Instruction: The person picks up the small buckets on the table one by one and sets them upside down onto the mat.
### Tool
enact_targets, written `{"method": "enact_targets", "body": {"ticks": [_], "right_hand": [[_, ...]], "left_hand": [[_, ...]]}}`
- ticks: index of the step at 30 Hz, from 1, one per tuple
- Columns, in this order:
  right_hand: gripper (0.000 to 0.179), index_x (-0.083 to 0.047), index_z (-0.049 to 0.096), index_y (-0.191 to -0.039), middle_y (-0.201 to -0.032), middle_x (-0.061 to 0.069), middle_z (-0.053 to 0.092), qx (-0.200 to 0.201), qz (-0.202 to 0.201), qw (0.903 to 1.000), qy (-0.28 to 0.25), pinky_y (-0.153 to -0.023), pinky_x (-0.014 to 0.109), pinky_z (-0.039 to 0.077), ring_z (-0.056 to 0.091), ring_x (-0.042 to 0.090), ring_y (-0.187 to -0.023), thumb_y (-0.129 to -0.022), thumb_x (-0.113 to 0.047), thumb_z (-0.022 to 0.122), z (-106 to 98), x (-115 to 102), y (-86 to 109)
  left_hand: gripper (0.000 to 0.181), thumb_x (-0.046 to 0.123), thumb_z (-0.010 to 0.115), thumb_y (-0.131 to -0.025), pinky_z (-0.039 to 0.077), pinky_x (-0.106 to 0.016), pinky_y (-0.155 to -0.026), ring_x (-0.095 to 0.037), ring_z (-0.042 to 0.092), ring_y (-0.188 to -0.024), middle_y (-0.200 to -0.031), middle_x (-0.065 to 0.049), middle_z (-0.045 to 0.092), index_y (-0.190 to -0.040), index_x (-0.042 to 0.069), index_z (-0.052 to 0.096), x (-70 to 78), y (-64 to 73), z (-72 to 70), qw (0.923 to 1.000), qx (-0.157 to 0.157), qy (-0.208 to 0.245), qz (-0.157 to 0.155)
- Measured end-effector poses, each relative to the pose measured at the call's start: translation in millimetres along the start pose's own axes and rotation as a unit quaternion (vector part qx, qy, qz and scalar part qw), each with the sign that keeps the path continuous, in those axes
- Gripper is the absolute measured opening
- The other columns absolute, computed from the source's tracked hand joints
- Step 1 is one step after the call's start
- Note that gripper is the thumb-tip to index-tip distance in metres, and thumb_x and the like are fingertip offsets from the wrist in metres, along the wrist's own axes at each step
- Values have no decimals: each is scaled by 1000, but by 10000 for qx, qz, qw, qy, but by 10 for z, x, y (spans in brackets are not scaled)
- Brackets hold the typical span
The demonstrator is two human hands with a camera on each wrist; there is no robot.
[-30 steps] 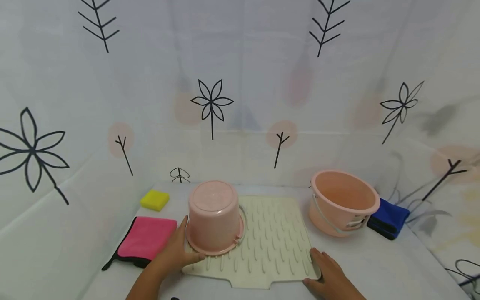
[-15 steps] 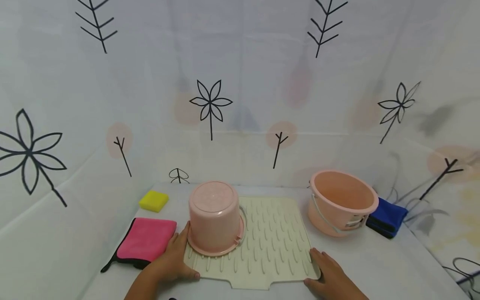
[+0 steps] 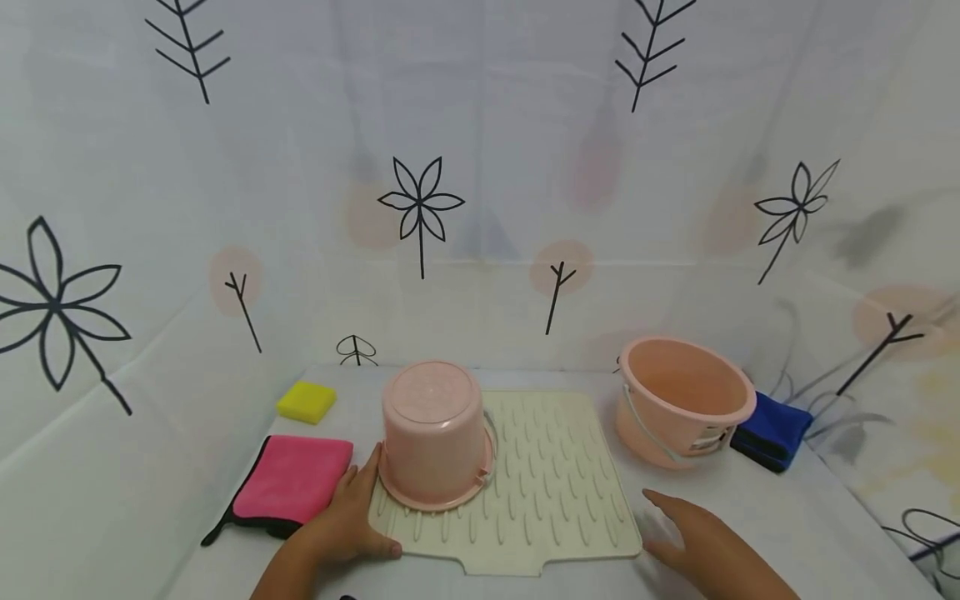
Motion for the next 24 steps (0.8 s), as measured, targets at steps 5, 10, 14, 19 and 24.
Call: {"method": "enact_targets", "body": {"ticks": [5,10,14,19,24], "right_hand": [[74,-9,60,-145,-142,17,64,546,-437,9970,323,-101,66,49,58,46,-132,-89,-53,79,-319,-121,115],[65,-7,64,-140,-130,18,71,1450,-790,9838,700,-96,66,53,65,45,-121,-91,-47,79,-623,-255,128],[59,-8,64,-139,-124,17,73,2060,-1086,9699,708,-91,65,55,70,43,-114,-92,-38,81,-806,-352,154],[66,-7,60,-144,-131,19,70,1945,-913,9746,626,-89,66,55,67,46,-118,-97,-51,72,-957,-421,90],[62,-3,59,-141,-130,22,69,2128,-972,9707,554,-84,60,59,68,43,-112,-100,-48,68,-1090,-476,-39]], "left_hand": [[158,60,101,-50,31,-77,-114,-53,7,-156,-172,-19,18,-170,25,5,-5,-1,-22,10000,29,-53,17],[156,60,101,-50,28,-78,-114,-55,5,-155,-172,-15,20,-170,26,7,-9,-12,-26,9999,1,-14,103],[155,60,100,-50,25,-80,-114,-56,3,-155,-174,-10,19,-170,31,6,-15,-24,-19,9999,-51,-2,135],[155,60,100,-50,25,-82,-112,-57,2,-155,-174,-6,19,-169,37,4,-29,-43,4,9999,-128,14,72],[154,59,100,-50,28,-83,-109,-58,4,-154,-173,-8,23,-169,37,5,-18,-46,3,9999,-138,-28,71]]}}
Point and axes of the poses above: each hand's wrist, its own y-axis away from the middle knuckle, its own z-axis out of the palm, x = y × z, the point moved 5 cm from there along -y, towards the middle knuckle
